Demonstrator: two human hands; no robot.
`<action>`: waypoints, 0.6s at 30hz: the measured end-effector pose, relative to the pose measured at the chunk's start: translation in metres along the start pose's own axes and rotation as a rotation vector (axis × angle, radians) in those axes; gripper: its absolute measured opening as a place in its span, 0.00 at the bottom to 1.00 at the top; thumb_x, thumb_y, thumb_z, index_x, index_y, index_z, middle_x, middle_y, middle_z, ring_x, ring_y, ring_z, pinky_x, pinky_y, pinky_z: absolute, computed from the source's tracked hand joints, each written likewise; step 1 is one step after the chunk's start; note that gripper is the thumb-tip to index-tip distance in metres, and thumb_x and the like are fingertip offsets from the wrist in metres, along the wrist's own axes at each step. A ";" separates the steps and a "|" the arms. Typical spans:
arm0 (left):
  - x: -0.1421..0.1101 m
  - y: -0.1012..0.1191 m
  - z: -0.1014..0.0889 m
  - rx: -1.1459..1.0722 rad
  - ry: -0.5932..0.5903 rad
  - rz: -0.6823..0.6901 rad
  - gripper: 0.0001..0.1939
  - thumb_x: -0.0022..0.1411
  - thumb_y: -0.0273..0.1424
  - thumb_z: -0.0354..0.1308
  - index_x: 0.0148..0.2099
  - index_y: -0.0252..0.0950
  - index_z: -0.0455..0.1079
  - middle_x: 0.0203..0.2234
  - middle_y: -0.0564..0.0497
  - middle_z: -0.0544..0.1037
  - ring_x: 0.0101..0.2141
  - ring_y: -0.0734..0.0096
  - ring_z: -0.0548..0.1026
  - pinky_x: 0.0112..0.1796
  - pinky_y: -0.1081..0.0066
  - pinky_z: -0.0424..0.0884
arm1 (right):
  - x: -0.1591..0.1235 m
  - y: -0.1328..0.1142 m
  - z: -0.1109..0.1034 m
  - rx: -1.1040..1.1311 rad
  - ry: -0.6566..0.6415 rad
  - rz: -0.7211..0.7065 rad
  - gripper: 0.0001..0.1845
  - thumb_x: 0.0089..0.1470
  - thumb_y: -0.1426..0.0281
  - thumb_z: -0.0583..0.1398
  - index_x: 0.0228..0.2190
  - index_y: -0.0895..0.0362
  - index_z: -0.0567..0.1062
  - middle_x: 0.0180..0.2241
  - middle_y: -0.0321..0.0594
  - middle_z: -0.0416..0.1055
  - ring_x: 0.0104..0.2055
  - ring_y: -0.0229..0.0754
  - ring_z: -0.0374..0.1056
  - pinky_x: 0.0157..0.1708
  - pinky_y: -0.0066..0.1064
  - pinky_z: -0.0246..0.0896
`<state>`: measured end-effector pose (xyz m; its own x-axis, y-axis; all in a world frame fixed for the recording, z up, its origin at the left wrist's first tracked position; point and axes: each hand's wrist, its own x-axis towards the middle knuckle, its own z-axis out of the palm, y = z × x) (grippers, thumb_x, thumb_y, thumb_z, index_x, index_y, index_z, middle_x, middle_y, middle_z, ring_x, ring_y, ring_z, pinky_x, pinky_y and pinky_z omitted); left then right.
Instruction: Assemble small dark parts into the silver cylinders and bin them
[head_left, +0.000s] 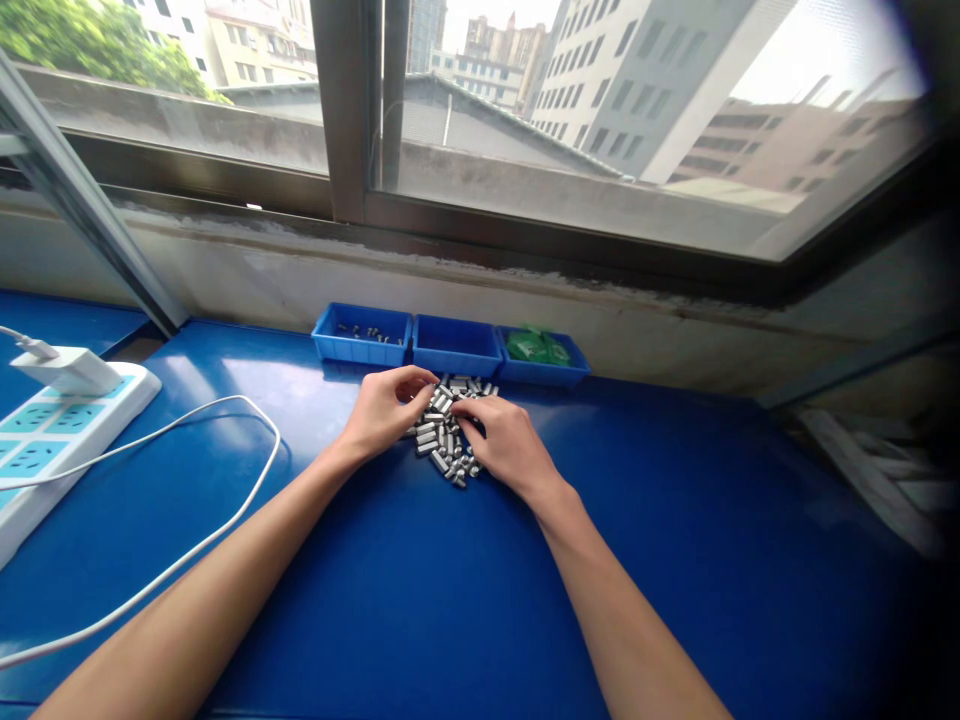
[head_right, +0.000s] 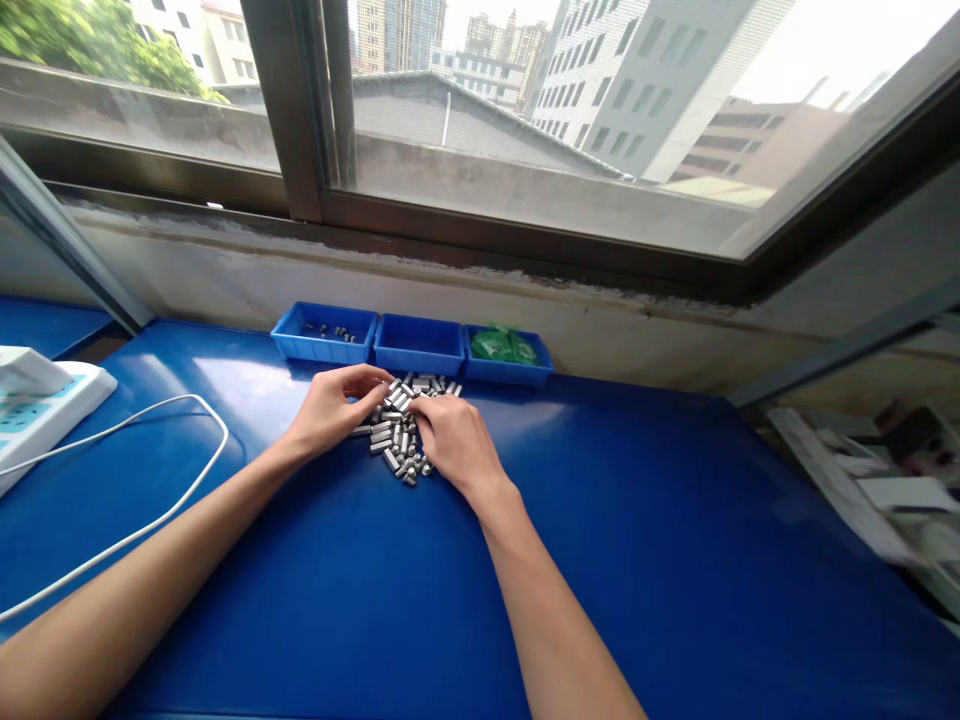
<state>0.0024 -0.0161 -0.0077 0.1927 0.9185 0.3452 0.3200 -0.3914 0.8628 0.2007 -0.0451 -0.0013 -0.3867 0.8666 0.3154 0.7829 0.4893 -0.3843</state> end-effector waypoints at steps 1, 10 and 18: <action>0.000 0.000 0.000 -0.002 -0.003 -0.001 0.12 0.61 0.35 0.59 0.42 0.35 0.78 0.31 0.49 0.82 0.32 0.67 0.79 0.37 0.70 0.73 | 0.000 0.000 0.000 0.007 0.005 -0.003 0.13 0.58 0.77 0.57 0.41 0.53 0.79 0.41 0.43 0.79 0.44 0.47 0.74 0.47 0.37 0.66; -0.003 0.009 0.002 -0.116 -0.065 0.046 0.14 0.62 0.35 0.58 0.47 0.35 0.77 0.35 0.48 0.82 0.35 0.66 0.80 0.39 0.71 0.75 | 0.006 -0.013 0.000 0.655 0.302 0.233 0.08 0.54 0.65 0.64 0.36 0.54 0.77 0.37 0.41 0.79 0.39 0.45 0.75 0.44 0.37 0.70; -0.007 0.021 0.008 -0.159 -0.114 0.178 0.13 0.61 0.35 0.61 0.46 0.35 0.78 0.41 0.44 0.81 0.37 0.66 0.79 0.39 0.70 0.76 | 0.009 -0.017 0.004 1.085 0.315 0.370 0.26 0.44 0.62 0.71 0.45 0.52 0.71 0.35 0.36 0.76 0.38 0.41 0.74 0.44 0.35 0.71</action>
<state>0.0151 -0.0312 0.0053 0.3388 0.8201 0.4611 0.1240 -0.5247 0.8422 0.1825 -0.0453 0.0049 0.0322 0.9846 0.1716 -0.0587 0.1733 -0.9831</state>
